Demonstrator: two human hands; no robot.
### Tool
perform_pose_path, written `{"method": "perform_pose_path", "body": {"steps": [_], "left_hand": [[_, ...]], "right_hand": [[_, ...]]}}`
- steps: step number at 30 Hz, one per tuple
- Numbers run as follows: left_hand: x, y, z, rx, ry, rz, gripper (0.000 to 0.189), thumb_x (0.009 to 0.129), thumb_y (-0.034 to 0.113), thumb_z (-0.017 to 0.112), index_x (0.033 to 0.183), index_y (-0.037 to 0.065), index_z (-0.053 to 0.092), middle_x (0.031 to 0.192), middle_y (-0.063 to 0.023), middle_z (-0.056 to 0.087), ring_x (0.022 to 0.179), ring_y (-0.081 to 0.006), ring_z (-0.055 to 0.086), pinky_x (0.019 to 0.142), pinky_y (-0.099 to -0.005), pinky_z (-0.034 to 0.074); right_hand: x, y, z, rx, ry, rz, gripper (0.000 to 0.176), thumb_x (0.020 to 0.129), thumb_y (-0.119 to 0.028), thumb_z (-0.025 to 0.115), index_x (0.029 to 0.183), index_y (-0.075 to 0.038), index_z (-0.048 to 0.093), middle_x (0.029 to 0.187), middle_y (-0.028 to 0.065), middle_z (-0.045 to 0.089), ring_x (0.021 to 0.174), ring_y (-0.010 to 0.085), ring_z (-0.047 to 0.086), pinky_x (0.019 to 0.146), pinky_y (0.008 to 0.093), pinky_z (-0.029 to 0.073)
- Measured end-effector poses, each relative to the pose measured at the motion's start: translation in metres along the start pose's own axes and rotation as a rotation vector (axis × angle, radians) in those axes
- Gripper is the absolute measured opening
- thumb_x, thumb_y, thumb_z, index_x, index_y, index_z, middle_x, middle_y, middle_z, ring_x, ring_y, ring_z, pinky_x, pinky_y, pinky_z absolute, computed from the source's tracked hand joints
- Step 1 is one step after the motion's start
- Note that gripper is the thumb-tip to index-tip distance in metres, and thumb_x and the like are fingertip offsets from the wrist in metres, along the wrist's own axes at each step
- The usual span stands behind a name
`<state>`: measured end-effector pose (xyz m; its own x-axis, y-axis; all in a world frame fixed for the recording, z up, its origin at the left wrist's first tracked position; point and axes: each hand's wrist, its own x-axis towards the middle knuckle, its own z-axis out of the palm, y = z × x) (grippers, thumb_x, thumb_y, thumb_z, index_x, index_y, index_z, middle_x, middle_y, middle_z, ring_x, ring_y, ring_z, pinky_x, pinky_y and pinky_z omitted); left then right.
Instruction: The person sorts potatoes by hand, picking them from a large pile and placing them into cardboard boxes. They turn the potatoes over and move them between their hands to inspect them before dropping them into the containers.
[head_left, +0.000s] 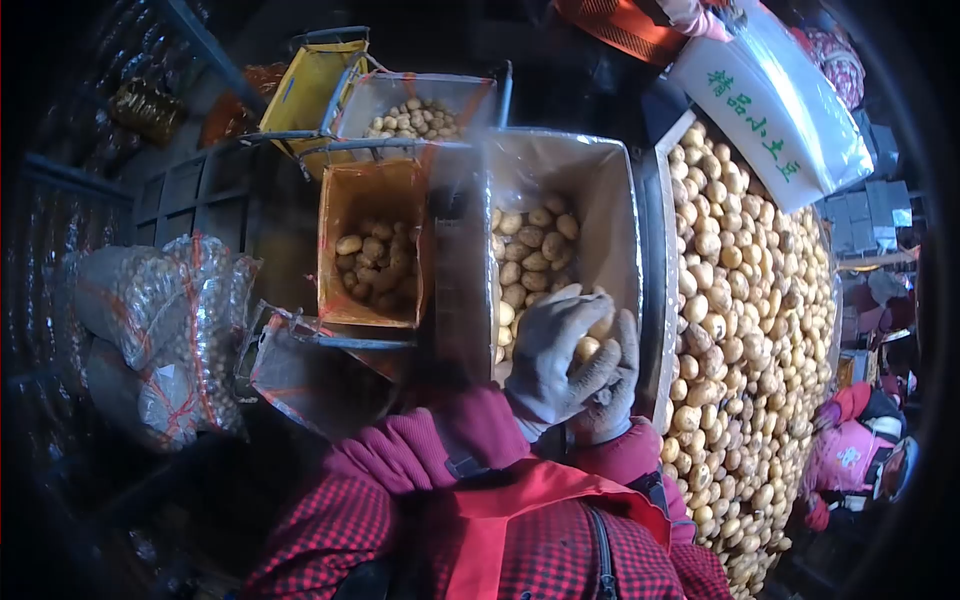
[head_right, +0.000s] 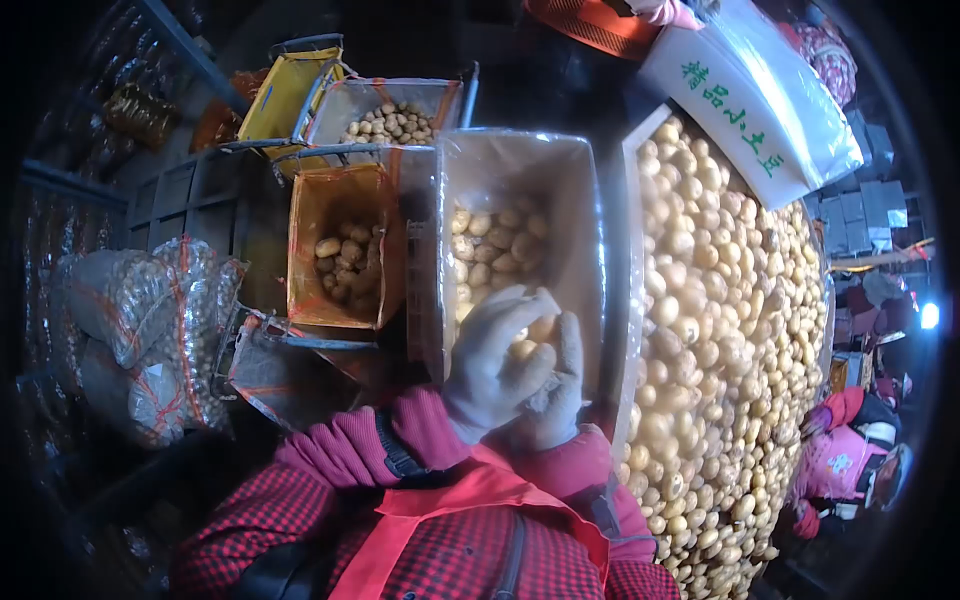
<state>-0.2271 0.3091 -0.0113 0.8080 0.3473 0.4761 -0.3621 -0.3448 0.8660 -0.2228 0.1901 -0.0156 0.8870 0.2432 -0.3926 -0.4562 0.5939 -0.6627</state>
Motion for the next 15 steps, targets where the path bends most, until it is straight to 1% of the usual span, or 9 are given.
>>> {"method": "perform_pose_path", "body": {"steps": [3,4,7,8,10,11,12,14,15], "left_hand": [[-0.002,-0.014,-0.017,-0.013,0.056,-0.08,0.037,0.095,0.016,0.071,0.128,0.0,0.066,0.122,-0.0196,0.07,0.115,-0.0368,0.068,0.101,-0.0441,0.053],[-0.003,-0.02,-0.024,-0.033,0.063,-0.116,0.036,0.096,0.016,0.07,0.129,0.0,0.066,0.121,-0.019,0.071,0.114,-0.0357,0.068,0.101,-0.0432,0.053],[0.005,-0.036,-0.04,0.029,0.16,-0.102,0.036,0.1,0.016,0.067,0.133,0.003,0.064,0.118,-0.0147,0.071,0.105,-0.0284,0.07,0.094,-0.0382,0.056],[0.015,-0.029,-0.049,0.001,0.166,-0.164,0.035,0.099,0.013,0.067,0.133,0.004,0.063,0.116,-0.0133,0.071,0.103,-0.0255,0.07,0.092,-0.0368,0.056],[0.038,-0.03,-0.063,-0.042,0.191,-0.238,0.041,0.098,0.014,0.069,0.137,0.005,0.059,0.121,-0.0126,0.069,0.107,-0.0234,0.067,0.094,-0.0367,0.055],[0.054,-0.05,-0.064,-0.012,0.248,-0.18,0.049,0.097,0.017,0.071,0.141,0.006,0.056,0.127,-0.0134,0.066,0.113,-0.0242,0.065,0.098,-0.0381,0.054],[0.068,-0.082,-0.061,0.041,0.325,-0.089,0.056,0.096,0.021,0.073,0.145,0.006,0.052,0.133,-0.0143,0.063,0.118,-0.0249,0.063,0.102,-0.0395,0.052],[0.115,-0.15,-0.062,0.179,0.479,0.05,0.072,0.094,0.028,0.078,0.153,0.006,0.044,0.145,-0.0159,0.057,0.129,-0.0265,0.058,0.111,-0.0422,0.049],[0.152,-0.138,-0.081,-0.149,0.382,-0.188,0.062,0.101,0.028,0.068,0.154,0.008,0.044,0.149,-0.0166,0.053,0.133,-0.028,0.056,0.112,-0.0417,0.048]], "right_hand": [[0.014,0.044,-0.027,0.213,-0.076,0.028,0.05,0.116,-0.028,0.037,0.16,-0.005,0.041,0.155,0.014,0.052,0.138,0.0239,0.055,0.115,0.0365,0.046],[0.015,0.051,-0.009,0.121,-0.009,0.019,0.048,0.115,-0.031,0.038,0.156,-0.006,0.045,0.145,0.0148,0.06,0.133,0.0252,0.058,0.111,0.0385,0.05],[0.037,0.042,0.043,0.166,-0.068,0.279,0.049,0.114,-0.041,0.04,0.143,-0.006,0.056,0.124,0.0142,0.069,0.11,0.0266,0.069,0.098,0.0392,0.055],[0.051,0.039,0.047,0.19,-0.181,0.447,0.051,0.114,-0.045,0.04,0.142,-0.006,0.058,0.112,0.013,0.073,0.099,0.0232,0.07,0.091,0.0346,0.056],[0.087,0.052,0.046,0.004,-0.275,0.415,0.057,0.11,-0.054,0.046,0.136,-0.006,0.062,0.097,0.0095,0.074,0.082,0.0186,0.069,0.079,0.0295,0.054],[0.107,0.05,0.078,-0.204,-0.291,0.248,0.06,0.108,-0.057,0.049,0.134,-0.005,0.064,0.094,0.0083,0.074,0.076,0.0179,0.068,0.076,0.0289,0.054],[0.119,0.035,0.135,-0.104,-0.179,0.282,0.063,0.106,-0.059,0.053,0.135,-0.004,0.062,0.093,0.0069,0.073,0.076,0.0169,0.067,0.076,0.0289,0.054],[0.197,0.039,0.163,0.018,-0.295,0.384,0.069,0.103,-0.062,0.058,0.143,-0.006,0.056,0.105,0.0079,0.07,0.085,0.0163,0.066,0.081,0.03,0.056],[0.252,0.064,0.135,0.029,-0.517,0.455,0.071,0.102,-0.061,0.059,0.148,-0.008,0.052,0.118,0.0102,0.068,0.094,0.0167,0.067,0.086,0.0311,0.056]]}}
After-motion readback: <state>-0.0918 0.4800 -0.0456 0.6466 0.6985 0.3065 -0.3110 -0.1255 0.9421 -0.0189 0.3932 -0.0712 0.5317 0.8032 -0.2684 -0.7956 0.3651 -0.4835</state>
